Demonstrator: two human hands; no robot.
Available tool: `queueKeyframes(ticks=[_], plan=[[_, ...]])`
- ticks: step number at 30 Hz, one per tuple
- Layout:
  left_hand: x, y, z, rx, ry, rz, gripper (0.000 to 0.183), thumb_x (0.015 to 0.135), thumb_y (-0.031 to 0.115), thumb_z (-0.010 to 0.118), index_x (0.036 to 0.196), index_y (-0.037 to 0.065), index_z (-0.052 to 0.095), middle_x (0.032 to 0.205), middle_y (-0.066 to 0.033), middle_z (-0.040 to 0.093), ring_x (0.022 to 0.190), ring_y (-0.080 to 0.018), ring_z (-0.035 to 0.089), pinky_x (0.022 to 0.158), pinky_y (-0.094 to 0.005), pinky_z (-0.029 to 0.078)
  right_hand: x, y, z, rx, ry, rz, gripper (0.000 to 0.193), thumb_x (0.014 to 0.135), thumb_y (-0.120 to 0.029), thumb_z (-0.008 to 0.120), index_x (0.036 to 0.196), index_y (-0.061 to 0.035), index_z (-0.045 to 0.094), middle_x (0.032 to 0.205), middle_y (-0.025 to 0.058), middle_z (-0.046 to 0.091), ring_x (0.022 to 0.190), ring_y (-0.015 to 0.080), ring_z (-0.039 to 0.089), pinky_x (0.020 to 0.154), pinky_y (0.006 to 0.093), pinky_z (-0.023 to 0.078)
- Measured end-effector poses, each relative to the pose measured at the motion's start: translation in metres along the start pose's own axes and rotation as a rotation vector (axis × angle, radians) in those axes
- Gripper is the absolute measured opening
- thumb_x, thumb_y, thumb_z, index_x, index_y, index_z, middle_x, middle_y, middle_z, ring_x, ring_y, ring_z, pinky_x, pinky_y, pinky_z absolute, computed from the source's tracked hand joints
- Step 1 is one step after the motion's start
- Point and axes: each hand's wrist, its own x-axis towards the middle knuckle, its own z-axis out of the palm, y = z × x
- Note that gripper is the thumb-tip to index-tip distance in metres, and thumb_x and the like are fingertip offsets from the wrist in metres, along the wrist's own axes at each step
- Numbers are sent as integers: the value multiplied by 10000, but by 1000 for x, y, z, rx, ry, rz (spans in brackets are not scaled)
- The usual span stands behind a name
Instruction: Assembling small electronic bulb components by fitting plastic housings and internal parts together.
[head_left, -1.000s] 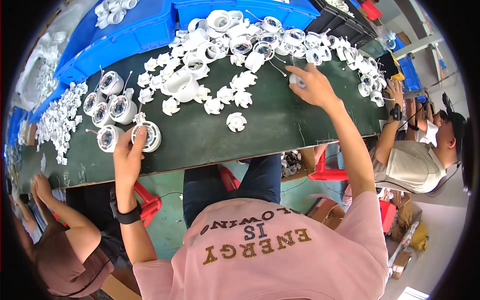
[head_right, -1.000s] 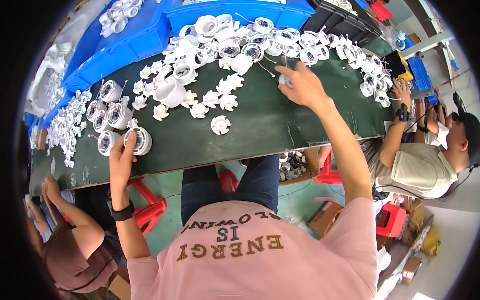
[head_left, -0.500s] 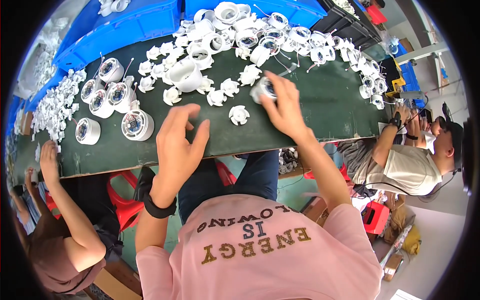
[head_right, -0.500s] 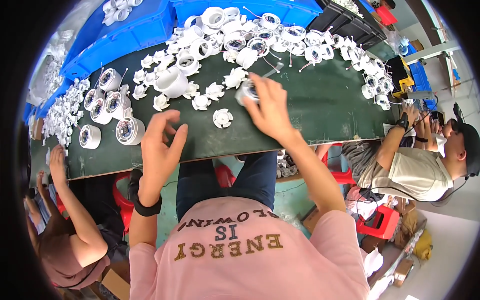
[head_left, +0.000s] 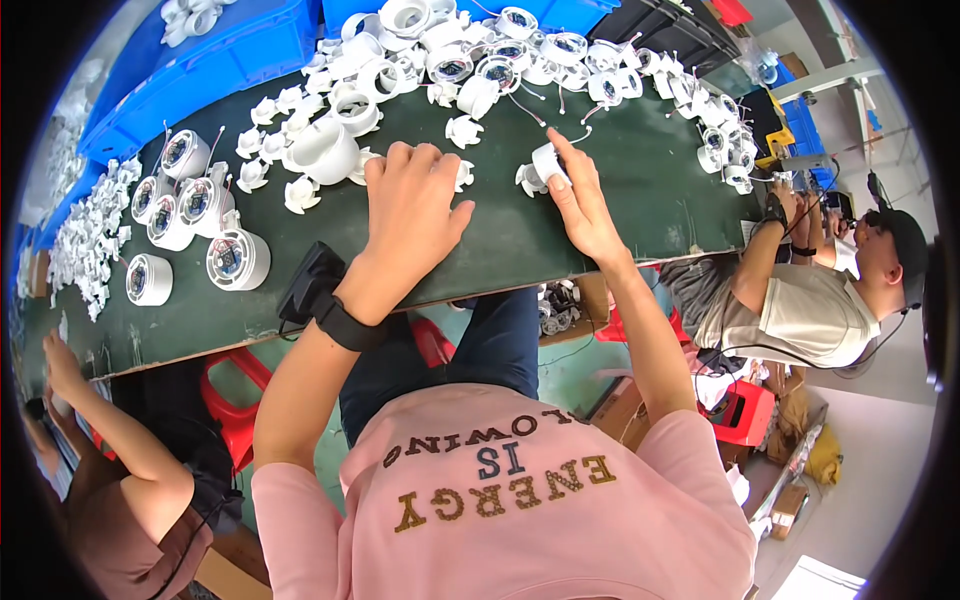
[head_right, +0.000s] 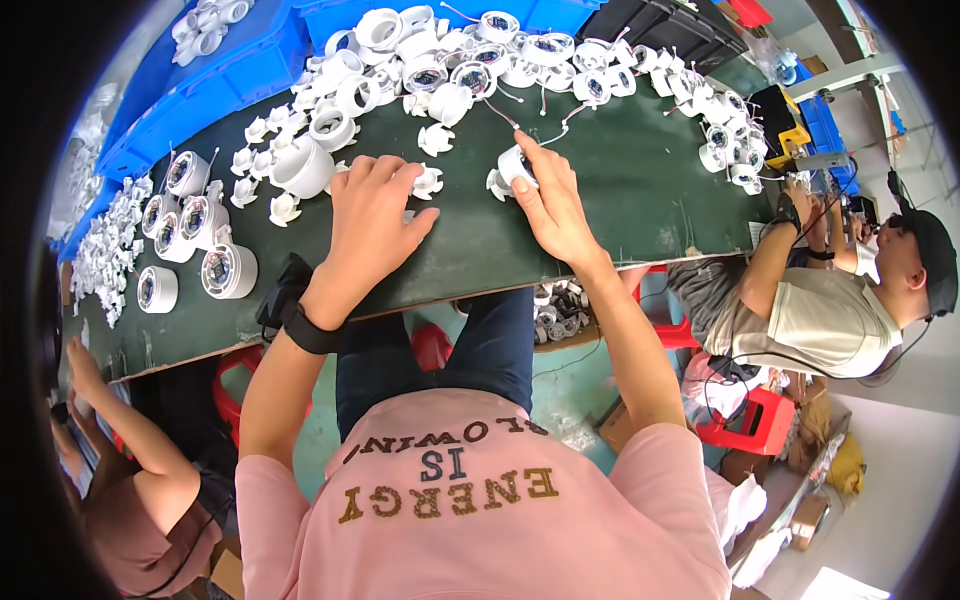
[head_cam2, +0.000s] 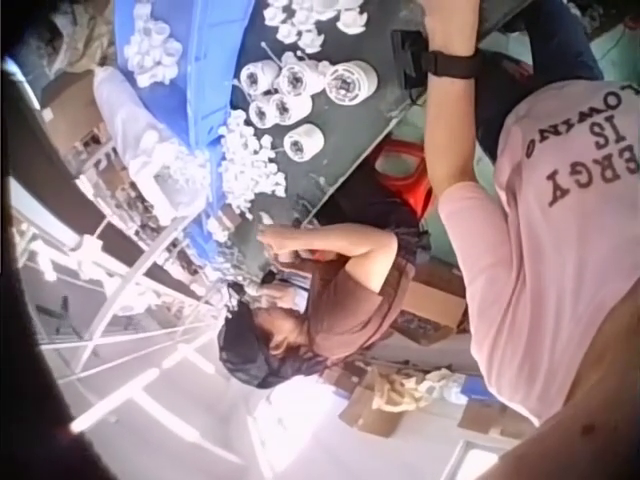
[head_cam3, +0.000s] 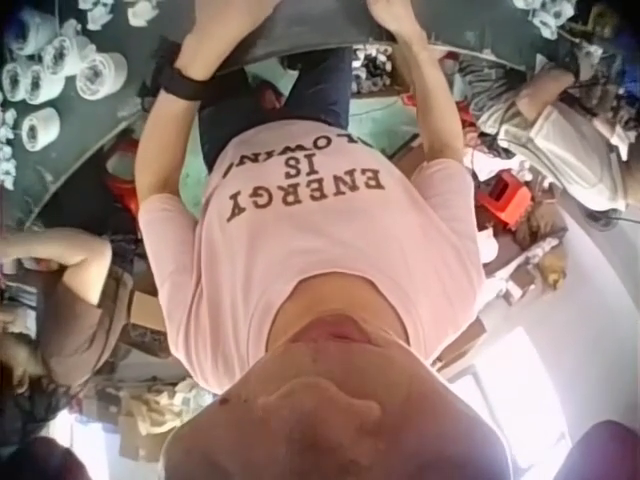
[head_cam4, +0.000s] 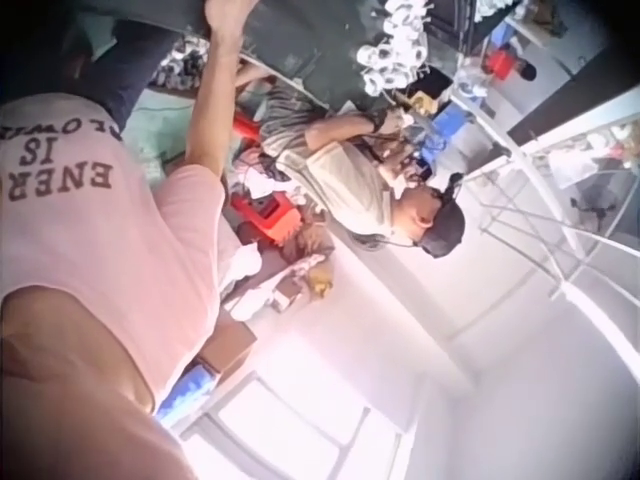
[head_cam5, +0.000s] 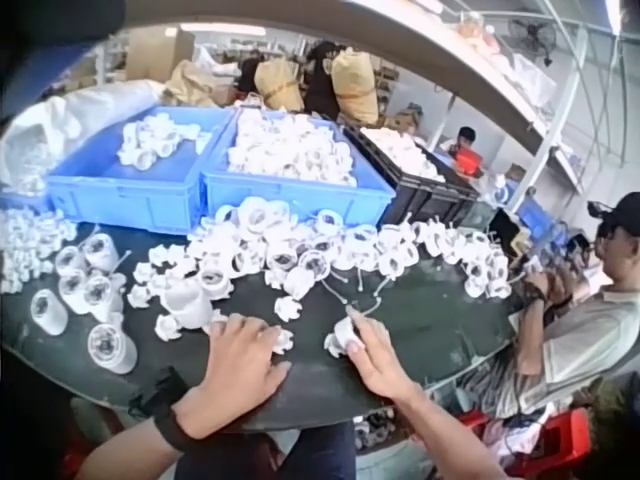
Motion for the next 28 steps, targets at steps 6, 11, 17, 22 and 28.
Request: queueKeyframes(ticks=[6, 11, 17, 22, 28], plan=[[-1, -4, 12, -22, 2, 40, 315, 692, 163, 732, 987, 94, 648, 986, -47, 572, 953, -241, 497, 824, -402, 340, 3, -3, 4, -95, -7, -30, 509, 970, -320, 416, 1377, -19, 367, 1165, 162, 493, 1080, 303, 437, 984, 380, 295], [-3, 10, -1, -89, 90, 26, 350, 710, 142, 715, 1039, 76, 616, 1034, -79, 564, 957, -277, 496, 836, -406, 347, 7, -12, 9, -293, 5, -69, 480, 941, -272, 485, 1346, -28, 403, 1119, 177, 496, 1058, 322, 444, 943, 389, 318], [-5, 39, -27, -401, 21, -50, 385, 743, 152, 694, 1077, 13, 566, 862, -128, 589, 790, -315, 568, 674, -391, 455, 17, -23, -7, -329, -104, -4, 497, 880, -236, 581, 1318, -49, 436, 1036, 139, 518, 1002, 306, 471, 897, 395, 339], [-20, 45, -57, -457, -167, -370, 457, 768, 233, 678, 1111, -18, 511, 770, -142, 611, 698, -354, 614, 604, -431, 480, 22, -96, -12, -193, 27, -279, 824, 595, -285, 812, 1290, -35, 446, 842, 107, 554, 770, 298, 541, 705, 368, 439], [-37, 25, -67, -826, -242, -360, 584, 797, 303, 665, 1235, 5, 418, 991, -239, 630, 904, -396, 635, 752, -439, 490, 25, -142, -1, -201, -98, -585, 898, 559, -260, 774, 1353, -55, 407, 849, 90, 533, 785, 280, 521, 669, 379, 403]])
